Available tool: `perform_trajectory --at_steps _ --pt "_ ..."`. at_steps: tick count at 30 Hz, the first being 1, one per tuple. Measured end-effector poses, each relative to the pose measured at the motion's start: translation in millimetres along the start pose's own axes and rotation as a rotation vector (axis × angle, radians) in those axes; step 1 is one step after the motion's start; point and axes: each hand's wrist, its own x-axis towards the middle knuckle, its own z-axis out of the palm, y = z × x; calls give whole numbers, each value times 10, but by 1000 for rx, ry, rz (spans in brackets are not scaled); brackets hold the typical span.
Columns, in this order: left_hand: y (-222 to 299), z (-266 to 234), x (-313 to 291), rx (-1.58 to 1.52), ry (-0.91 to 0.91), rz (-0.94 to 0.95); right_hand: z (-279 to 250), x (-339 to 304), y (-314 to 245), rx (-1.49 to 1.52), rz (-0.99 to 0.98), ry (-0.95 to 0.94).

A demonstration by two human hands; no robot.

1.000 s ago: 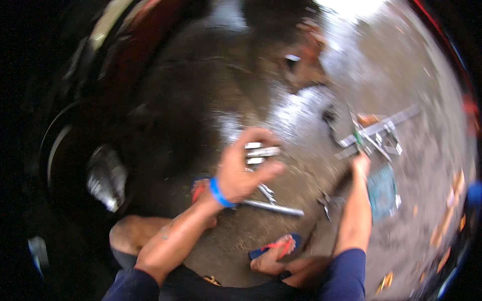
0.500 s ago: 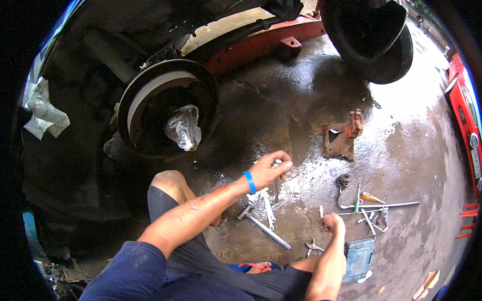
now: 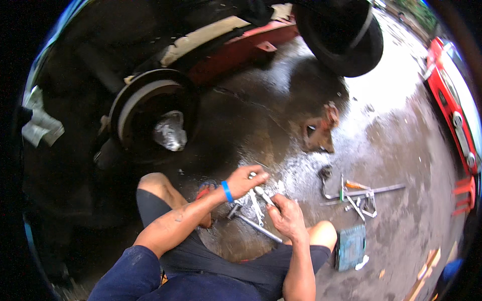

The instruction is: The person removes a brake drum from a lifted vehicle, retrieves a long wrench from a tool cart, and uses it to loosen and remove bolts from the brake hub. The person then walks back to the vehicle and continues working on the brake assembly.

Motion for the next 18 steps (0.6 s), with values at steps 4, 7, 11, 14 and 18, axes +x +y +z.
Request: perform_trajectory --at_steps 4,7,11,14,18 --pt "-10 11 -32 -36 -42 -51 -42 -64 50 58 -10 61" --pt "25 -11 -72 26 -70 97 -42 -103 103 133 -89 120" --pt "77 -21 -86 99 -102 19 -49 -39 162 183 -119 2" --pt "65 16 -93 64 -122 106 -33 -22 134 693 175 -233" --pt "-2 122 -68 -56 -9 89 37 -29 51 255 -49 7"
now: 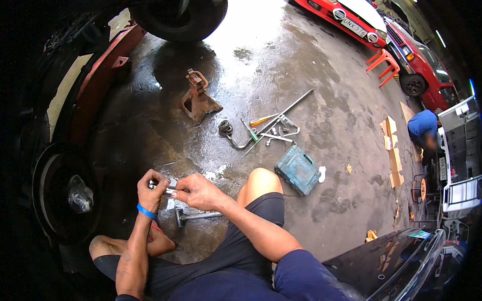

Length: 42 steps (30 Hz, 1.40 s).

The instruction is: The person removes a brake drum from a lifted vehicle, retrieves a long wrench from a tool cart, and uses it to loosen and remove bolts from the brake hub. The person then walks back to the vehicle and continues working on the brake assembly.

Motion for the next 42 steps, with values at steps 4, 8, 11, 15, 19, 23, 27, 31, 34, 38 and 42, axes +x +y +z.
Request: perform_trajectory --at_steps 4,8,11,15,19,23,27,31,34,38,42 --pt "28 60 78 2 -7 13 111 70 -108 110 96 135" --pt "137 31 155 125 -9 -61 -108 201 -160 49 129 10" --pt "138 10 103 21 -129 -174 -718 251 133 -213 -107 -50" --pt "4 -104 -15 164 8 -7 -1886 171 1307 -352 259 586" --pt "-190 -348 -79 -166 325 -182 -2575 -394 2940 -680 758 788" --pt "-326 -549 -216 -169 402 -207 -2869 -692 4222 -559 921 701" --pt "-320 -490 -391 -53 330 -133 -3196 -678 4959 -579 622 773" --pt "-239 -282 -387 -60 180 -126 -3350 -702 5196 -854 912 638" --pt "-185 -154 -359 -69 162 -130 -3307 -754 5130 -859 921 627" --pt "-166 -150 -418 -83 237 -130 -3273 -718 4935 -791 846 623" --pt "-213 -242 -625 -132 260 -127 -3287 -602 4865 -746 1060 504"
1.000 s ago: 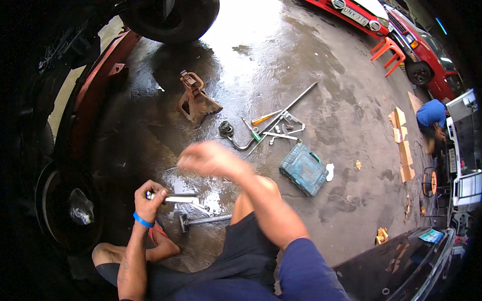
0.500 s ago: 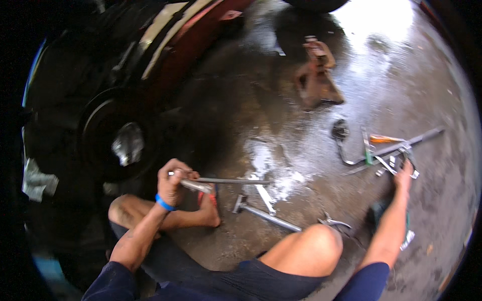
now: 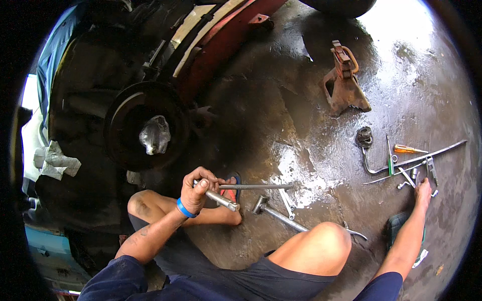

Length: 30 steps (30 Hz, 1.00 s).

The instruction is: The person removes a brake drum from a lifted vehicle, retrieves a long wrench from a tool cart, and uses it to loosen and remove bolts from the brake hub. The person then walks back to the vehicle and continues working on the brake assembly.

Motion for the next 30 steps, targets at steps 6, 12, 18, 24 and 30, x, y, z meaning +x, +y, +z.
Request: perform_trajectory --at_steps 6,12,18,24,30 --pt "-96 -131 -265 8 123 -20 -25 -187 -61 -40 70 40" --pt "-164 -148 -224 -99 136 15 -207 -494 -146 -300 39 141" --pt "-143 -120 -207 -111 138 -4 50 -234 -72 -245 98 35" --pt "-149 -117 -177 -127 121 -7 170 106 289 28 -22 126" --pt "-149 -194 -1 -124 152 -51 92 13 203 -28 64 129"
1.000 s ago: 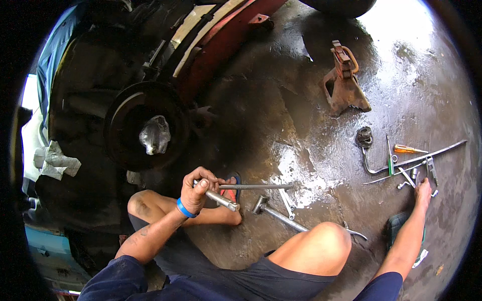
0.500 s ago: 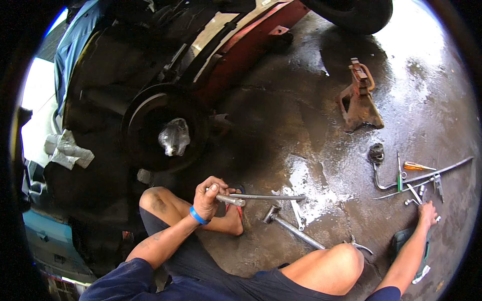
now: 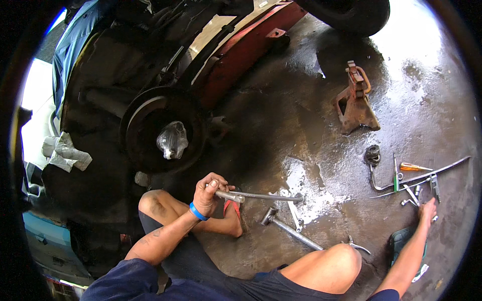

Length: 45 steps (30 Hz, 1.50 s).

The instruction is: The person removes a brake drum from a lifted vehicle, retrieves a long wrench from a tool cart, and uses it to loosen and remove bolts from the brake hub. The person then walks back to the vehicle and continues working on the brake assembly.

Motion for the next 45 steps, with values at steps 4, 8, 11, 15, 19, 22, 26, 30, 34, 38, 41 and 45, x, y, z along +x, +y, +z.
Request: perform_trajectory --at_steps 4,8,11,15,19,22,26,30,34,38,41,45 --pt "21 31 89 -24 -39 12 -151 -413 -307 214 62 -60" --pt "47 86 153 20 -9 3 -688 -1215 -925 1144 -128 -406" --pt "91 119 200 70 -18 -5 -1366 -2115 -1485 1437 -281 -357" --pt "158 162 244 22 -10 -26 -2168 -3460 -2031 1565 -656 -393" --pt "204 181 190 154 16 -5 -2240 -4481 -2648 1334 -706 -543" --pt "192 195 109 146 -37 28 -2145 -4862 -2809 1283 -742 -655" --pt "139 209 21 118 -18 54 -2017 -5062 -2824 1276 -835 -702" --pt "107 210 10 110 54 59 -1977 -5065 -2805 1490 -691 -678" --pt "108 210 55 107 29 76 -2007 -4970 -2821 1417 -681 -644" --pt "114 187 58 119 23 47 -2066 -4878 -2818 1319 -801 -678" --pt "121 160 42 250 54 194 -2098 -4875 -2799 1239 -842 -710" --pt "111 166 9 170 34 55 -2152 -4913 -2776 1173 -855 -676"
